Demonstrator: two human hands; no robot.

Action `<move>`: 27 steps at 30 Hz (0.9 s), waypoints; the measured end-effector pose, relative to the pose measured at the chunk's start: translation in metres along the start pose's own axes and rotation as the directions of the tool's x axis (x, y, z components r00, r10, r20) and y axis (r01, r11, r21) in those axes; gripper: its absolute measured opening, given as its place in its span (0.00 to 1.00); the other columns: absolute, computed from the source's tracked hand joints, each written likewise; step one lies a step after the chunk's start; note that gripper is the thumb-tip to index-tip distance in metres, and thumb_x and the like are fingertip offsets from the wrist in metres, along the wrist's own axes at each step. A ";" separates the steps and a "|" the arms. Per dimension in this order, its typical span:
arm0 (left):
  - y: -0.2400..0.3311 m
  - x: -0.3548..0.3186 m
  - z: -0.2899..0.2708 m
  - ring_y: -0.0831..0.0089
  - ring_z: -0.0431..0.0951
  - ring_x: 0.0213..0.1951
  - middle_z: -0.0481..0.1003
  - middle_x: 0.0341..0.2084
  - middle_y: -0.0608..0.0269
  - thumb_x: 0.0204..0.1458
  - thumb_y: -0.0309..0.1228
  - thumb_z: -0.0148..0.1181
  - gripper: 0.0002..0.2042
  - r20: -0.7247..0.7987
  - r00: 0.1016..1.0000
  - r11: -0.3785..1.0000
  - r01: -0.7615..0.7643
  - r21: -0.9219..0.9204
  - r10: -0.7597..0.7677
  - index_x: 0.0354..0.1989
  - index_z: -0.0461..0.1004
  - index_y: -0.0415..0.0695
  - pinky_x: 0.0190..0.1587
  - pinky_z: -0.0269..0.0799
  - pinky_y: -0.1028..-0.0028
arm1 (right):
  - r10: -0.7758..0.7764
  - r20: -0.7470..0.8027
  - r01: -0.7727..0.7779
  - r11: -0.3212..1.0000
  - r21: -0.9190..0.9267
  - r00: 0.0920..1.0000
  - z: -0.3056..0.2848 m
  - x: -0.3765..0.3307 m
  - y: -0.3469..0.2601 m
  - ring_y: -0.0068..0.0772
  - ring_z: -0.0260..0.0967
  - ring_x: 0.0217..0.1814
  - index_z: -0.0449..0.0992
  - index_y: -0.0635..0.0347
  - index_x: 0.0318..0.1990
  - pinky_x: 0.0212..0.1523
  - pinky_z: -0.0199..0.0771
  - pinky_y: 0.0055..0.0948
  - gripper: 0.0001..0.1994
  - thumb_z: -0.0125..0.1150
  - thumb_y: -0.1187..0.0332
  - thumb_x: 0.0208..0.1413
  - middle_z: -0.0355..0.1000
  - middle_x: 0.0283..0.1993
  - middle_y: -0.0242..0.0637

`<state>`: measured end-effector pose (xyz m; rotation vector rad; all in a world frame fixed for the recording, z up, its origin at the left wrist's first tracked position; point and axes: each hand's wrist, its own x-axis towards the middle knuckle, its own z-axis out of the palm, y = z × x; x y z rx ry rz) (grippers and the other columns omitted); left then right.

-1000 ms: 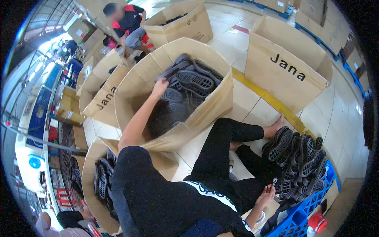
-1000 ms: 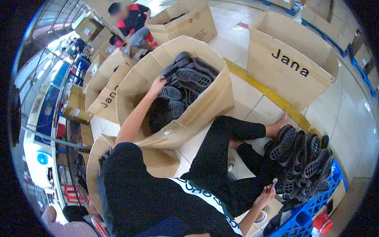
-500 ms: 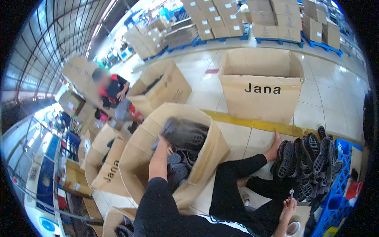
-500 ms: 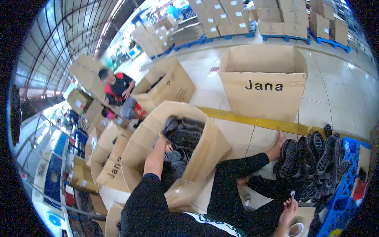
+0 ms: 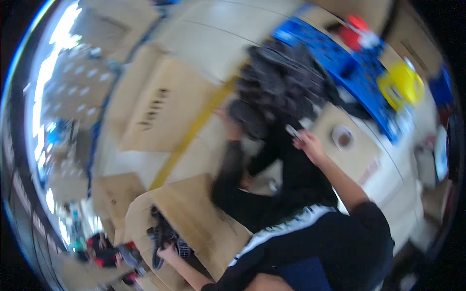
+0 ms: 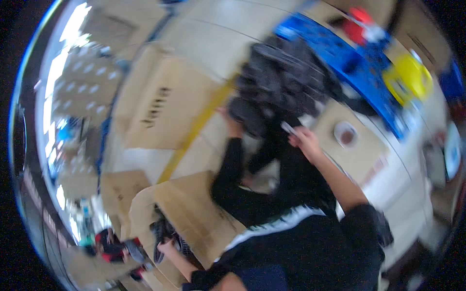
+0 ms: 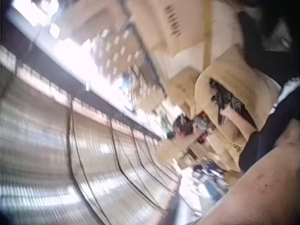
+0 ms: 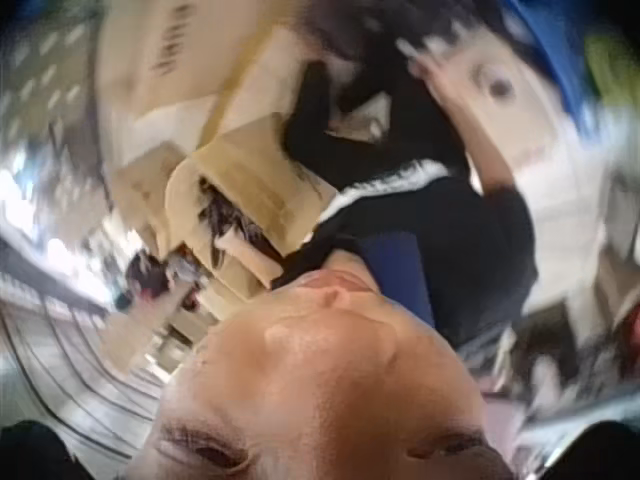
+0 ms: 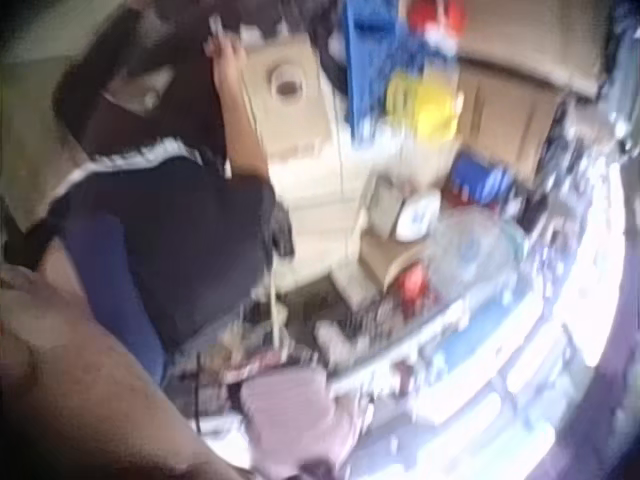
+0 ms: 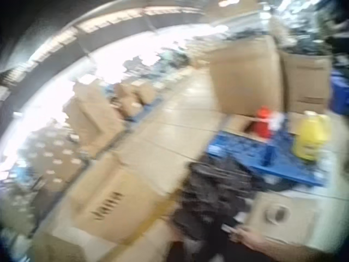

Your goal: The person dips a small tool into a cup of liquid and applies it to shoe soles, handling the soles by hand and placing them into cardboard boxes.

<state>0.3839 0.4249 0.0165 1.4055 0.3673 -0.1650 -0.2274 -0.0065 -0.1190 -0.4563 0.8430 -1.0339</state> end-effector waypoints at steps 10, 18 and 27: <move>0.092 -0.207 0.087 0.60 0.71 0.51 0.72 0.46 0.47 0.49 0.29 0.54 0.17 0.655 0.722 0.935 0.030 -0.353 0.224 0.44 0.68 0.29 0.54 0.68 0.66 | -0.473 -0.670 -0.077 0.782 -0.618 0.573 -0.225 -0.031 -0.023 0.24 0.65 0.29 0.75 0.62 0.33 0.32 0.65 0.24 0.10 0.55 0.64 0.57 0.69 0.28 0.32; -0.052 -0.325 0.178 0.58 0.73 0.50 0.71 0.49 0.54 0.46 0.34 0.51 0.25 0.651 0.754 0.997 0.072 0.043 -0.082 0.55 0.64 0.39 0.53 0.69 0.58 | -0.141 -0.830 0.079 0.990 -0.117 0.540 -0.289 -0.065 0.027 0.23 0.57 0.37 0.70 0.53 0.44 0.32 0.55 0.23 0.11 0.53 0.58 0.60 0.63 0.36 0.26; -0.156 -0.354 0.196 0.58 0.77 0.43 0.76 0.43 0.54 0.50 0.39 0.46 0.22 0.719 0.430 0.837 0.237 0.493 -0.546 0.51 0.67 0.40 0.48 0.72 0.59 | 0.322 -0.907 0.394 0.823 0.410 0.272 -0.293 -0.090 0.120 0.50 0.43 0.68 0.58 0.46 0.61 0.61 0.41 0.67 0.25 0.48 0.52 0.58 0.46 0.69 0.38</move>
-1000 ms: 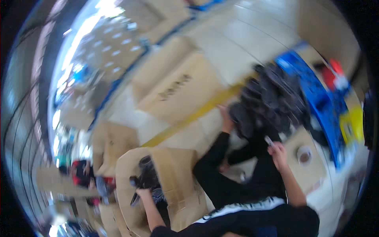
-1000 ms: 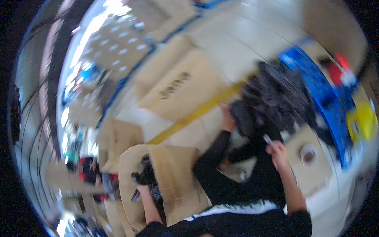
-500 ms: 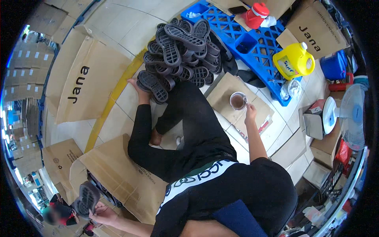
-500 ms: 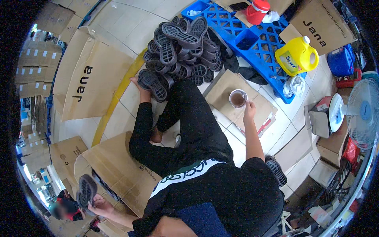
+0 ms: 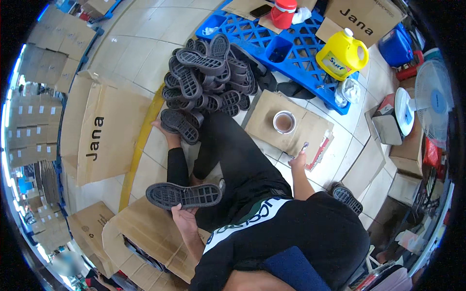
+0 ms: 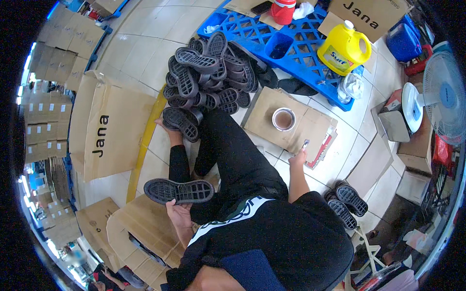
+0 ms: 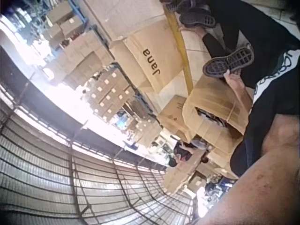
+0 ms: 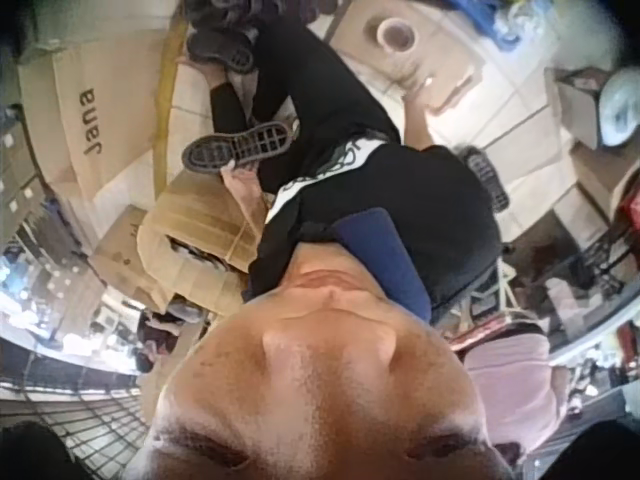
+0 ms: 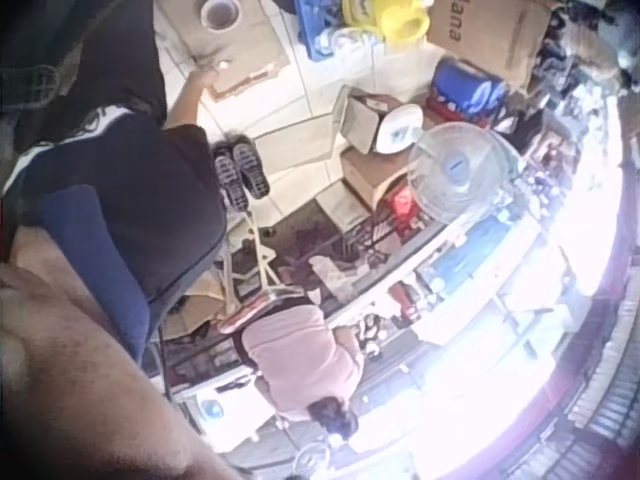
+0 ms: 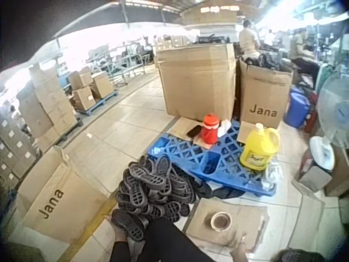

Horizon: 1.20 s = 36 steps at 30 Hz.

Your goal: The person dips a small tool into a cup of liquid and applies it to shoe soles, handling the soles by hand and placing them into cardboard boxes.

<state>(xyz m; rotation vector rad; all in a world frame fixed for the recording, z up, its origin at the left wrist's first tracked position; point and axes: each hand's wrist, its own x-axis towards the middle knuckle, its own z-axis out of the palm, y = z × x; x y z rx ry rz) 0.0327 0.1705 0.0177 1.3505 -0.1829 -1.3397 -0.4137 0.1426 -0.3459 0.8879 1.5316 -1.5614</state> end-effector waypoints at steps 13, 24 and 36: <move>0.004 0.007 0.011 0.60 0.78 0.41 0.76 0.42 0.52 0.51 0.37 0.46 0.20 0.092 0.995 0.993 0.022 0.112 -0.033 0.50 0.67 0.39 0.44 0.75 0.62 | -0.101 0.143 0.087 0.991 0.102 0.985 0.009 0.000 0.035 0.41 0.54 0.60 0.62 0.50 0.53 0.57 0.57 0.59 0.14 0.44 0.60 0.63 0.57 0.59 0.37; -0.004 0.006 0.025 0.60 0.78 0.43 0.75 0.43 0.53 0.48 0.38 0.46 0.22 0.095 0.995 0.986 -0.005 0.165 -0.011 0.50 0.65 0.39 0.48 0.73 0.60 | -0.127 0.453 0.107 0.992 0.070 0.882 0.045 0.011 0.035 0.29 0.62 0.43 0.69 0.51 0.49 0.39 0.64 0.28 0.12 0.44 0.60 0.65 0.69 0.47 0.30; -0.020 0.008 0.032 0.60 0.72 0.50 0.71 0.49 0.55 0.48 0.36 0.48 0.24 0.132 0.991 0.996 -0.006 -0.087 0.018 0.56 0.63 0.42 0.50 0.69 0.58 | -0.532 0.610 0.809 0.384 -0.444 0.587 0.075 -0.095 -0.054 0.26 0.64 0.24 0.73 0.67 0.35 0.29 0.67 0.29 0.11 0.55 0.66 0.57 0.70 0.25 0.38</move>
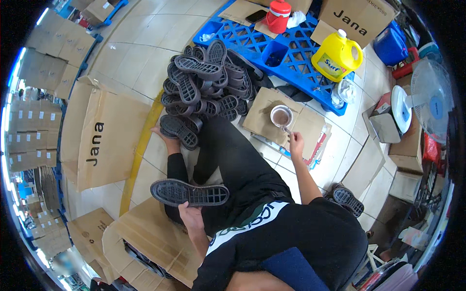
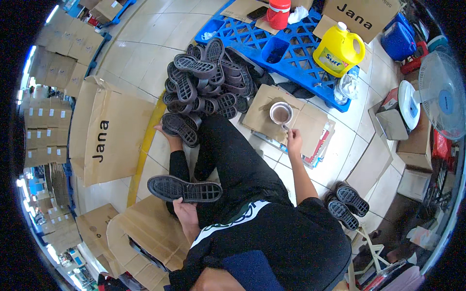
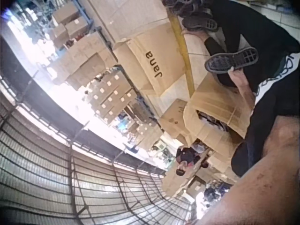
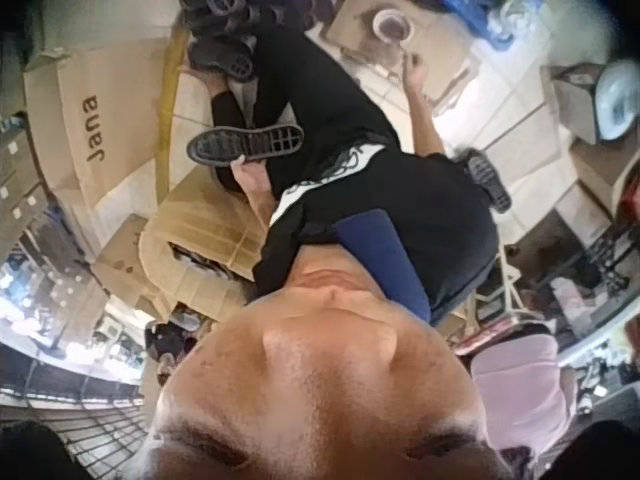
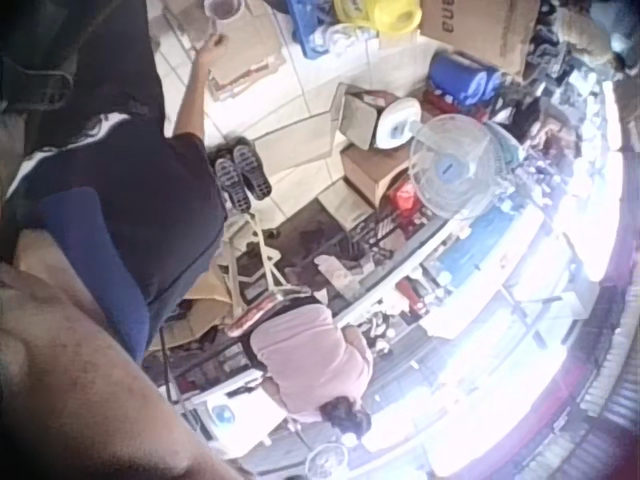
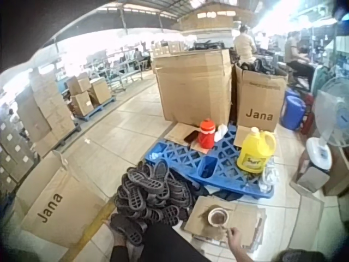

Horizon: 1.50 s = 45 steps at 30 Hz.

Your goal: The person dips a small tool into a cup of liquid and applies it to shoe soles, handling the soles by hand and placing them into cardboard boxes.

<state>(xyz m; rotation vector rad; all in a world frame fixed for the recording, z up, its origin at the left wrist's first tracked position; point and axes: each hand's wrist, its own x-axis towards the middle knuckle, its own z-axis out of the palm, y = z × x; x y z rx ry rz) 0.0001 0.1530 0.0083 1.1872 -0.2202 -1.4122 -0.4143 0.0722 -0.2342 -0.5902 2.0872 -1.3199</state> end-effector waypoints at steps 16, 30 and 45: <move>-0.008 0.014 -0.021 0.60 0.72 0.50 0.71 0.49 0.58 0.48 0.34 0.48 0.24 -0.025 0.998 0.995 0.060 -0.085 -0.063 0.56 0.62 0.45 0.50 0.69 0.59 | 0.097 -0.088 -0.068 0.954 0.292 0.991 -0.037 0.049 -0.009 0.28 0.72 0.33 0.70 0.68 0.40 0.31 0.74 0.24 0.11 0.52 0.66 0.60 0.71 0.35 0.39; -0.003 0.016 -0.023 0.61 0.71 0.50 0.71 0.48 0.56 0.48 0.34 0.46 0.23 -0.015 0.996 0.993 0.086 -0.082 -0.088 0.55 0.63 0.41 0.52 0.67 0.61 | 0.360 -0.128 -0.299 0.890 0.344 0.924 -0.059 0.037 0.047 0.33 0.75 0.36 0.69 0.71 0.45 0.28 0.76 0.25 0.13 0.52 0.67 0.60 0.73 0.41 0.46; -0.011 0.019 -0.023 0.59 0.70 0.52 0.70 0.51 0.56 0.46 0.34 0.48 0.25 -0.017 0.995 0.993 0.099 -0.059 -0.100 0.57 0.63 0.45 0.52 0.67 0.56 | 0.342 -0.096 -0.291 0.891 0.348 0.935 -0.059 0.037 0.036 0.31 0.74 0.34 0.70 0.71 0.42 0.28 0.76 0.25 0.12 0.53 0.67 0.59 0.72 0.39 0.43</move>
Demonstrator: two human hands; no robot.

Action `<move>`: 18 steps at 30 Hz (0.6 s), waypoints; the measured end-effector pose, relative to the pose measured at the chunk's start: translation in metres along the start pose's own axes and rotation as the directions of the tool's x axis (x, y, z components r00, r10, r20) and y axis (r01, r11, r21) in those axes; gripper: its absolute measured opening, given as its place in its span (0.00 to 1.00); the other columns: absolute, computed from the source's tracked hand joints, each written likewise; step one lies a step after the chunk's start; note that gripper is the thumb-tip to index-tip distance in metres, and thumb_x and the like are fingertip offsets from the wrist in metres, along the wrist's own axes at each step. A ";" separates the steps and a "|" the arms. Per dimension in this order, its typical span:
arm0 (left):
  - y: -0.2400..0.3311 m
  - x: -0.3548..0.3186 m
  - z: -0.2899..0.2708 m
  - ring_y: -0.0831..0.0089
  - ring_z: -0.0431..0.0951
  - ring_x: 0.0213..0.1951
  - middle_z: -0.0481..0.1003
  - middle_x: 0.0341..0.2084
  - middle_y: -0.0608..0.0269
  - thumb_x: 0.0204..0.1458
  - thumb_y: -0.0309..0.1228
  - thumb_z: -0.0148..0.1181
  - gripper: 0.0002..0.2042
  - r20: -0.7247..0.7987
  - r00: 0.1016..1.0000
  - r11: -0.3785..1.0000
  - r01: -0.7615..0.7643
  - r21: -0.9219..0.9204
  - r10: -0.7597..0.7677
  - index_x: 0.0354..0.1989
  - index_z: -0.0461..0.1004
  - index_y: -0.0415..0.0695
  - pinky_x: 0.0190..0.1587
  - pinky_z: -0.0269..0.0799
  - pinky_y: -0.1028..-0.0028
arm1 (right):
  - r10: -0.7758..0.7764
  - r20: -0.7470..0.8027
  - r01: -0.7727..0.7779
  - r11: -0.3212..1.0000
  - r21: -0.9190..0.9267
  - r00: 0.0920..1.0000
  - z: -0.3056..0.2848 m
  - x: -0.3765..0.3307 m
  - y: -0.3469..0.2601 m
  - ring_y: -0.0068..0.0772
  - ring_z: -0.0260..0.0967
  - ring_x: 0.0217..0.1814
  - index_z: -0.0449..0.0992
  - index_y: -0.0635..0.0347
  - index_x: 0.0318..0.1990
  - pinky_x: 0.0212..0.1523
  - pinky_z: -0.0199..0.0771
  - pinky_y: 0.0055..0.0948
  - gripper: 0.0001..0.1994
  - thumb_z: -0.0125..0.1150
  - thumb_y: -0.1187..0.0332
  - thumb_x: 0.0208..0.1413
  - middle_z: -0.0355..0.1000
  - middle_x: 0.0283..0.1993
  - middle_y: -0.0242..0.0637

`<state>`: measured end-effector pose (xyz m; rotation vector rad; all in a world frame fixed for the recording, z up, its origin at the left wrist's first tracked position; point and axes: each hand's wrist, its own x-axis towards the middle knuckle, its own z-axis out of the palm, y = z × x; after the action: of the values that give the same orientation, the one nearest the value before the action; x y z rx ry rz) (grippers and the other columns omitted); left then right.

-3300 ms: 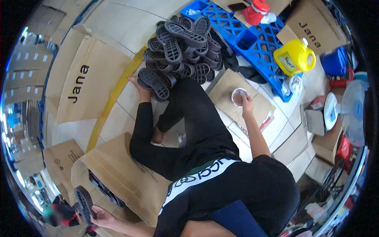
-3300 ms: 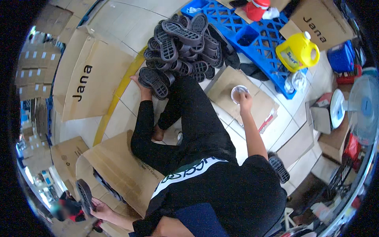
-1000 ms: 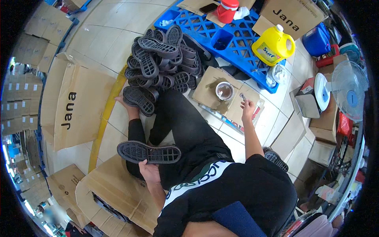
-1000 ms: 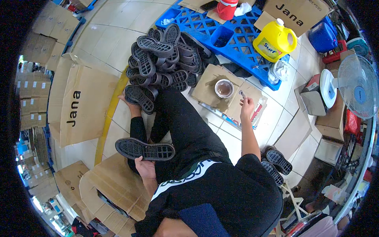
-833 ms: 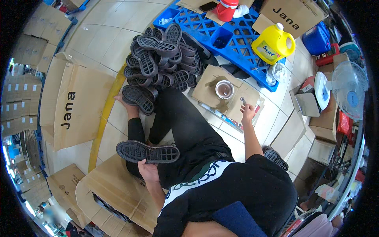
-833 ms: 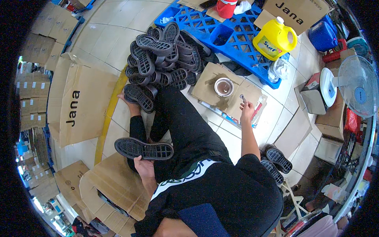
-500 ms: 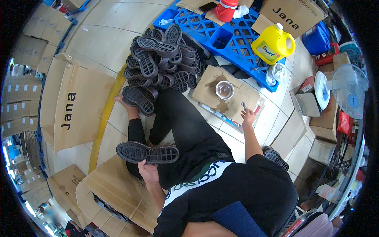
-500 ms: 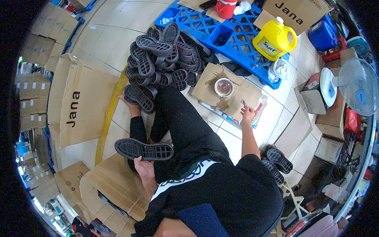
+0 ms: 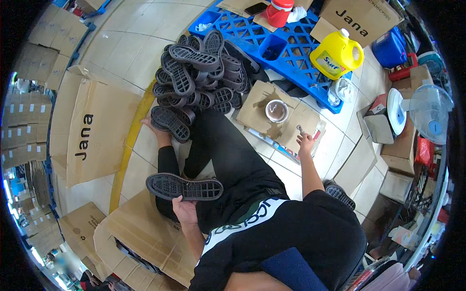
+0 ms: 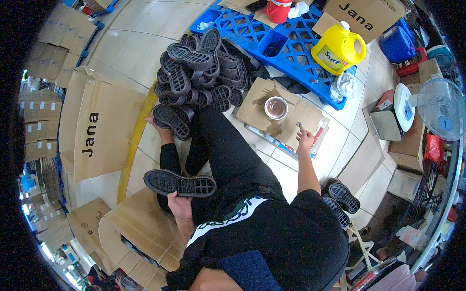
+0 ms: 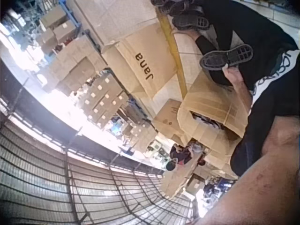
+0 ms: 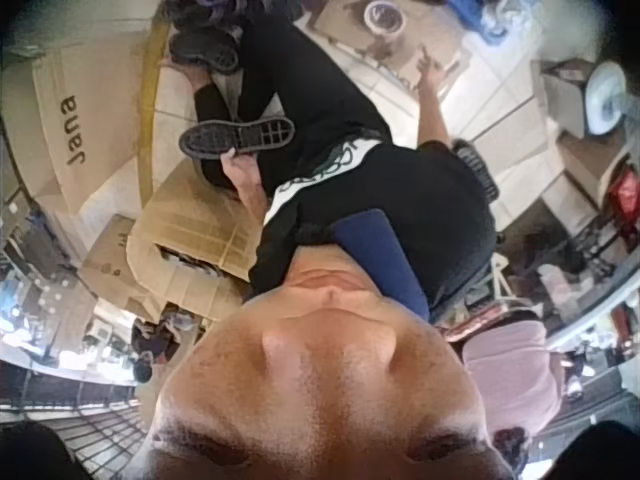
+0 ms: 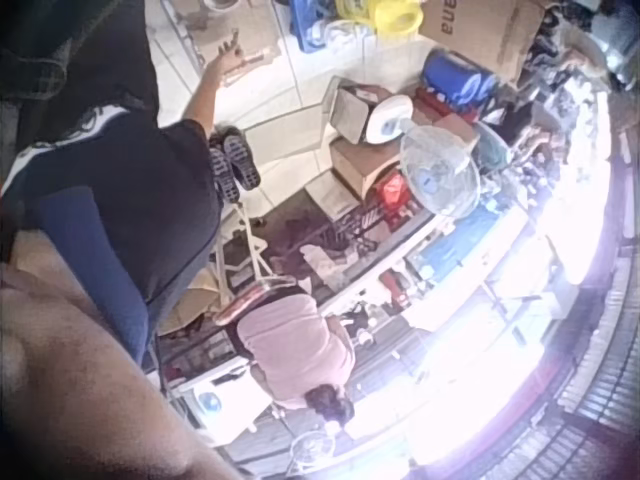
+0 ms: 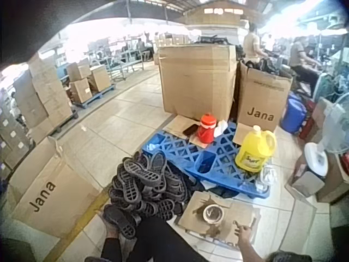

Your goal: The person dips a small tool into a cup of liquid and applies it to shoe soles, handling the soles by hand and placing them into cardboard boxes.

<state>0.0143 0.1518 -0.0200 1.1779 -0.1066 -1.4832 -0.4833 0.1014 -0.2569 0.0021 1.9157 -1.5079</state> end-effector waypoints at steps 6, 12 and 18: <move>0.001 -0.004 0.009 0.61 0.71 0.49 0.71 0.46 0.56 0.49 0.34 0.47 0.21 -0.035 0.999 1.000 0.002 0.003 -0.002 0.53 0.63 0.41 0.51 0.68 0.61 | 0.012 0.011 -0.012 1.000 0.012 1.000 0.000 0.004 0.004 0.31 0.74 0.33 0.71 0.69 0.43 0.28 0.76 0.25 0.11 0.53 0.68 0.59 0.72 0.39 0.43; 0.000 0.002 -0.002 0.59 0.70 0.51 0.70 0.51 0.57 0.46 0.35 0.48 0.26 -0.022 1.000 0.999 0.023 0.023 -0.022 0.57 0.62 0.45 0.52 0.67 0.56 | 0.038 0.018 -0.038 0.999 0.000 0.999 -0.001 0.004 0.007 0.31 0.74 0.34 0.69 0.69 0.42 0.27 0.76 0.25 0.11 0.54 0.68 0.59 0.72 0.40 0.43; 0.000 0.001 0.003 0.60 0.70 0.52 0.70 0.51 0.57 0.46 0.35 0.47 0.26 -0.003 0.999 0.999 0.036 0.039 -0.036 0.57 0.63 0.45 0.52 0.67 0.56 | 0.055 0.026 -0.054 0.998 -0.040 0.998 -0.007 0.013 0.018 0.33 0.73 0.37 0.69 0.67 0.43 0.31 0.76 0.27 0.12 0.54 0.65 0.60 0.72 0.41 0.41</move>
<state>0.0125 0.1493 -0.0192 1.2184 -0.1140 -1.5174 -0.4895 0.1076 -0.2783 0.0159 1.9087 -1.4275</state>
